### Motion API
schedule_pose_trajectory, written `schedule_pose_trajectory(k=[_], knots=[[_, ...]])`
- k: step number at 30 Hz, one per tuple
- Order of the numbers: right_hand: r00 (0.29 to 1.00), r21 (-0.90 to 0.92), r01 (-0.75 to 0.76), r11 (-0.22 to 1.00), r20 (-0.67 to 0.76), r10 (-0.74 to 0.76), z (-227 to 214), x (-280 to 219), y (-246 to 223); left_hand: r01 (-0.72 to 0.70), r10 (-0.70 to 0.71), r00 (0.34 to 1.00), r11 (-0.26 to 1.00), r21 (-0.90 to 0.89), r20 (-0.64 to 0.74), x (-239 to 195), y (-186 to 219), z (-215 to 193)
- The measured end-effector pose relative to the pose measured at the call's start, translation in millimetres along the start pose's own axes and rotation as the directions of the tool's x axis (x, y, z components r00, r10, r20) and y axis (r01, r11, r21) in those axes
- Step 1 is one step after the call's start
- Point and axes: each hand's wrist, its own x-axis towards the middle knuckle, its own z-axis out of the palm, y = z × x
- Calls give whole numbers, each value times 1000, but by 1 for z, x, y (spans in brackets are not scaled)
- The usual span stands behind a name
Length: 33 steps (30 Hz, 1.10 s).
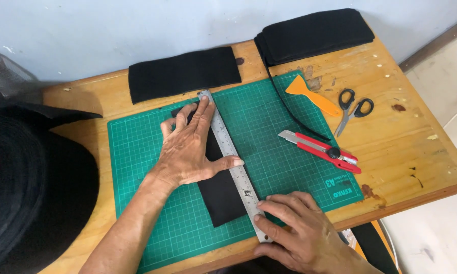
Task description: The person measures a piece of black fabric using a metal ruler and a pencil, then cuts it with a red utility knife on a green cutting mat. The person repeats the measuring and cutting process to create smaller rectangular pieces of fabric.
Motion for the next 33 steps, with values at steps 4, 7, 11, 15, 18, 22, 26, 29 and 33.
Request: schedule_pose_trajectory(k=[4,7,11,15,18,22,26,29,33], knots=[[1000,21,-11,1000,-11,11,-1,2,-1,1,-1,1000,1000,-14,2,0,1,-3],[1000,4,7,1000,-27,-7,-2,1,1,3,-3,1000,1000,-21,8,0,2,-2],[995,91,8,996,-97,1,-6,0,-3,-1,1,999,1000,-4,32,0,3,-8],[987,114,10,993,-159,8,-6,-7,-7,-27,24,997,999,33,76,-1,-1,-6],[983,63,82,995,-167,-70,-3,-9,-7,-31,29,997,999,23,65,-1,-2,-5],[986,88,62,994,-162,-48,-4,-8,-8,-27,24,997,999,36,76,-1,-2,-5],[985,80,62,995,-165,-48,-5,-7,-9,-27,24,997,999,46,71,-2,-3,-1],[986,86,63,994,-162,-49,-6,-7,-7,-49,47,998,996,69,31,-2,-4,2],[984,85,73,994,-168,-58,-6,-7,-7,-55,55,998,996,71,10,-3,-5,3]])
